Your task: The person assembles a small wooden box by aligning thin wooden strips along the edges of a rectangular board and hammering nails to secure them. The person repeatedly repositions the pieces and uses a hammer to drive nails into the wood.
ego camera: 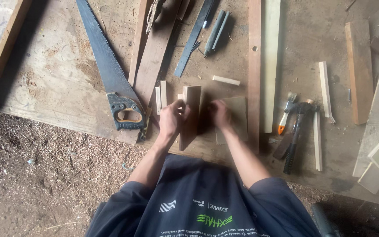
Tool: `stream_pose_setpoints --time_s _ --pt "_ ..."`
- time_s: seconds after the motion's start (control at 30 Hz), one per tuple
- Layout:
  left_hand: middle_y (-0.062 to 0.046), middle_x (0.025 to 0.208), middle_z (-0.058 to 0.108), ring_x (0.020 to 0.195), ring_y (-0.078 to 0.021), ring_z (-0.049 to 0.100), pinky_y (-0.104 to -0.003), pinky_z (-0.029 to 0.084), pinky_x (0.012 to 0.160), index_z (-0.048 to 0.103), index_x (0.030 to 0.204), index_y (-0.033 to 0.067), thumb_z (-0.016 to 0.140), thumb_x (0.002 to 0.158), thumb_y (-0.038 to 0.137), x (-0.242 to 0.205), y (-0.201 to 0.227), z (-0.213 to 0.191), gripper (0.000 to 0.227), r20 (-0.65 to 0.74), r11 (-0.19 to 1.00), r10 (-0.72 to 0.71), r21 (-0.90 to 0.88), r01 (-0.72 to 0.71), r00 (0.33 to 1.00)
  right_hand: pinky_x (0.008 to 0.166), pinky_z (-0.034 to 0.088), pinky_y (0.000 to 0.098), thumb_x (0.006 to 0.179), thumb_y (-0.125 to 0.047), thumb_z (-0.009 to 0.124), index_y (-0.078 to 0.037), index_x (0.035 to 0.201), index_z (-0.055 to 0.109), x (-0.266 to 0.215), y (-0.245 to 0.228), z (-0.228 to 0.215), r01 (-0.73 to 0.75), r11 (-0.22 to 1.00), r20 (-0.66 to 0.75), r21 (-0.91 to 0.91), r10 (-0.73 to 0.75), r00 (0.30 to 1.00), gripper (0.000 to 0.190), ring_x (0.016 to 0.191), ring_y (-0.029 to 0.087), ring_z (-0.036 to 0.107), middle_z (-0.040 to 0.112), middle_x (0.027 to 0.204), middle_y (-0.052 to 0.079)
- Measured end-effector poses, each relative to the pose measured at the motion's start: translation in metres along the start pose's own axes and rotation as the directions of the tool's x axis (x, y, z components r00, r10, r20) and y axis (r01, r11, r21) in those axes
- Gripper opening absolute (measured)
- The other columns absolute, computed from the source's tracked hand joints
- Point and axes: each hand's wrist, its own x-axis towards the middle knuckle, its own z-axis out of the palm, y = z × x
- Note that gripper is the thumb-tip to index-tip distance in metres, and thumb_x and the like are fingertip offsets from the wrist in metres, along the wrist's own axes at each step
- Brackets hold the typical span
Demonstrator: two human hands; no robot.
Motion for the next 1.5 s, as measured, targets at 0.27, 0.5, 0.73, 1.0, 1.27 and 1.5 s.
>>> stream_pose_setpoints --time_s 0.27,0.5,0.73,1.0,1.27,1.5 --pt "-0.009 0.085 0.075 0.072 -0.0205 0.077 -0.032 0.063 0.065 0.067 0.095 0.0083 0.075 0.09 0.01 -0.013 0.018 -0.003 0.01 -0.194 0.946 0.318 -0.001 -0.324 0.928 0.092 0.057 0.0379 0.094 -0.006 0.069 -0.006 0.108 0.073 0.01 -0.026 -0.034 -0.063 0.996 0.085 -0.06 0.068 0.994 0.014 0.103 0.026 0.07 0.074 0.111 0.014" --pt "-0.016 0.101 0.074 0.076 -0.0187 0.074 -0.027 0.063 0.062 0.065 0.114 -0.0022 0.073 0.087 -0.001 -0.017 0.009 0.024 0.028 -0.358 0.753 0.645 0.146 -0.642 0.675 0.09 0.059 0.0329 0.09 -0.007 0.06 -0.007 0.137 0.057 0.004 -0.079 -0.058 -0.213 0.908 0.205 0.362 0.145 0.968 0.046 0.102 0.021 0.067 0.068 0.124 0.008" --pt "-0.012 0.119 0.067 0.08 -0.0135 0.074 -0.022 0.061 0.059 0.056 0.111 0.0021 0.081 0.086 0.007 -0.031 -0.025 0.046 0.035 -0.252 0.809 0.583 0.092 -0.58 0.773 0.086 0.06 0.035 0.096 -0.01 0.065 -0.007 0.136 0.06 0.025 -0.077 -0.027 0.005 0.984 0.183 0.177 -0.038 0.982 0.041 0.099 0.022 0.072 0.074 0.114 0.011" --pt "-0.011 0.123 0.069 0.083 -0.0147 0.073 -0.026 0.063 0.066 0.057 0.111 0.0027 0.082 0.076 0.007 -0.034 -0.019 0.032 0.043 -0.2 0.836 0.539 0.01 -0.549 0.818 0.084 0.058 0.0366 0.091 -0.006 0.064 -0.003 0.123 0.067 0.127 -0.063 -0.039 -0.022 0.958 0.053 0.287 0.007 0.999 0.032 0.096 0.026 0.071 0.071 0.107 0.014" --pt "-0.01 0.119 0.071 0.083 -0.0182 0.074 -0.028 0.06 0.064 0.057 0.113 0.0052 0.084 0.074 0.006 -0.011 -0.003 0.002 0.047 -0.186 0.822 0.559 -0.007 -0.57 0.808 0.093 0.049 0.0464 0.08 -0.008 0.073 -0.006 0.11 0.072 0.244 -0.079 -0.021 0.282 0.933 -0.117 -0.223 -0.313 0.943 0.03 0.102 0.037 0.064 0.07 0.105 0.015" --pt "-0.01 0.118 0.073 0.081 -0.0154 0.077 -0.025 0.062 0.063 0.058 0.113 0.0073 0.084 0.078 0.003 0.006 0.001 0.003 0.044 -0.235 0.842 0.509 -0.061 -0.536 0.828 0.084 0.052 0.0438 0.082 -0.01 0.072 -0.012 0.093 0.071 0.285 -0.079 -0.011 0.232 0.929 -0.042 -0.287 -0.254 0.966 0.011 0.096 0.034 0.065 0.069 0.096 0.012"
